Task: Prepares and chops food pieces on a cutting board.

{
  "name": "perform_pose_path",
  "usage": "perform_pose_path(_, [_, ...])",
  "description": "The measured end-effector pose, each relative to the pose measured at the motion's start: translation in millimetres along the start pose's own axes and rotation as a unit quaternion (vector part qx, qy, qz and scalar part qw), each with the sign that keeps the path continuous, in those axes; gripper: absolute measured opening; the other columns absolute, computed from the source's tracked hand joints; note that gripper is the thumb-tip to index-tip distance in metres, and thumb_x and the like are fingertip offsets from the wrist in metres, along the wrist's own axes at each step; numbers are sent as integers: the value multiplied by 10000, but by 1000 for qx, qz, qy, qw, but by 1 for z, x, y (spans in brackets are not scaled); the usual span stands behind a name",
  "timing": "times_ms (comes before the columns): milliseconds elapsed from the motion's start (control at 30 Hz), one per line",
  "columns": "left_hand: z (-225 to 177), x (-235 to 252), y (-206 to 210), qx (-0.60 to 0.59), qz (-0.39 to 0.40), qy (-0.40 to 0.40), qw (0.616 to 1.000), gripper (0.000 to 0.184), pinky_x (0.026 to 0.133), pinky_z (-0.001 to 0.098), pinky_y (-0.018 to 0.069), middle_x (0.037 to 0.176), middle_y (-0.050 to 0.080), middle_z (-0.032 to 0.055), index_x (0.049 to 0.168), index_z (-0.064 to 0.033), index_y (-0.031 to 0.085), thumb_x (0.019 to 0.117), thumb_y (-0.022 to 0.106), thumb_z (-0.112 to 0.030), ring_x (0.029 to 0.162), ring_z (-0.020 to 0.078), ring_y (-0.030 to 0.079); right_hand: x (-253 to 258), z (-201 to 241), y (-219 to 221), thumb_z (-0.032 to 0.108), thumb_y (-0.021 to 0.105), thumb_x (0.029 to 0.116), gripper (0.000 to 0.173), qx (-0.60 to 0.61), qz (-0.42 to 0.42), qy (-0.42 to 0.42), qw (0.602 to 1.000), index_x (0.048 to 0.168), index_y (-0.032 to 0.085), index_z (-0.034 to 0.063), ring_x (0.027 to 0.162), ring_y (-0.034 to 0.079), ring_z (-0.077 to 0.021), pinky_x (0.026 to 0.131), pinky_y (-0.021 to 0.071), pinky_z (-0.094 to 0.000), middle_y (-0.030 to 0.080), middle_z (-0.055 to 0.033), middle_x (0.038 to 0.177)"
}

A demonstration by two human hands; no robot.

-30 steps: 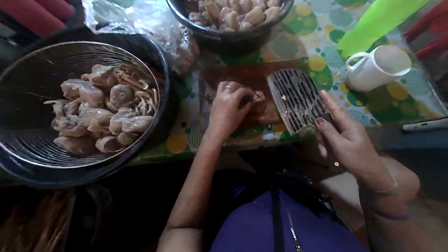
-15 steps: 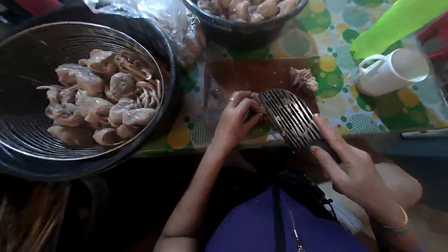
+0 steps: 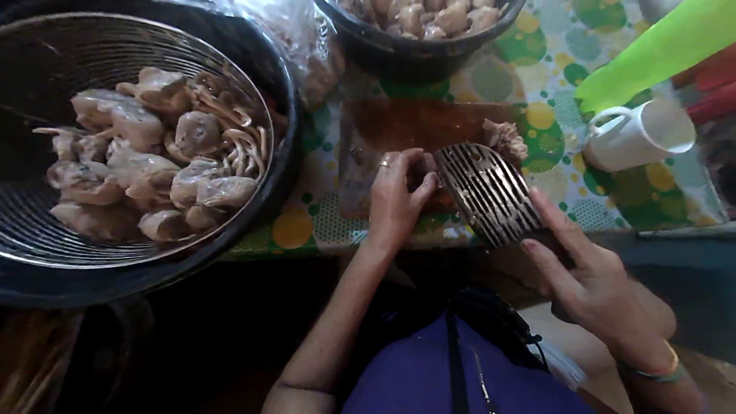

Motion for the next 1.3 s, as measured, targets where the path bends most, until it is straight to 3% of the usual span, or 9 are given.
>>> perform_pose_path(100, [1,0,2,9,-10,7,1000,254,866,330,576,1098,685,143,1155,-33,724,917,751,-119,1000,207,683,1,-5,1,219,521,1067,505,25,13,22,999,1534,451,38,613,561,33,554,511,-158,702,-98,1174])
perform_pose_path(233, [3,3,3,18,23,-25,999,417,913,428,570,1176,676,194,1318,-3,636,944,735,-158,1055,283,683,4,-5,-1,229,516,1067,514,30,19,35,999,1540,441,40,588,552,29,524,509,-159,706,-74,1102])
perform_pose_path(433, [5,5,2,18,32,-27,999,333,807,360,579,1106,656,160,1226,-34,694,921,751,-155,928,222,678,5,-9,0,253,505,1069,542,94,18,90,991,1555,404,35,515,532,27,441,490,-157,652,11,849])
perform_pose_path(567, [4,5,0,27,28,-21,999,330,826,383,567,1084,659,159,1170,-15,678,876,779,-127,958,239,667,7,-12,0,250,512,1069,538,98,29,70,992,1554,411,41,525,528,39,447,483,-142,663,9,874])
perform_pose_path(833, [3,-1,0,34,19,1,999,313,833,400,580,1069,673,173,1143,10,672,872,777,-104,955,256,684,13,-4,-5,206,518,1059,489,18,42,1,999,1516,481,33,598,560,26,532,508,-158,715,-85,1115])
perform_pose_path(933, [3,1,-1,34,26,-8,999,314,859,422,571,1070,673,174,1145,9,677,873,779,-107,985,271,679,23,4,-1,210,522,1057,487,-21,36,-15,999,1504,494,19,598,572,-10,535,511,-179,721,-114,1061])
perform_pose_path(1100, [4,0,1,27,26,-7,999,293,860,396,576,1084,671,165,1137,-4,682,877,779,-100,985,252,681,56,4,22,209,515,1057,517,-24,34,-13,999,1559,444,105,547,564,-67,502,515,-238,688,-85,888])
perform_pose_path(1200, [4,0,0,23,21,-9,999,292,868,398,575,1099,671,169,1135,-4,681,873,778,-87,994,257,681,65,-3,26,238,504,1066,543,18,60,21,998,1595,391,196,540,559,-45,494,518,-227,685,-46,889])
perform_pose_path(1300, [5,0,0,19,28,-10,999,340,871,417,573,1107,666,181,1165,5,672,863,789,-98,1011,276,677,46,-1,13,278,484,1072,528,-10,80,31,996,1584,411,172,541,558,-48,482,514,-236,693,-55,922])
Point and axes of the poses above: each hand's wrist, its own x-axis towards the middle knuckle, its own y-axis out of the palm, z = x × y, the point moved 6 cm from there along x, towards the middle knuckle
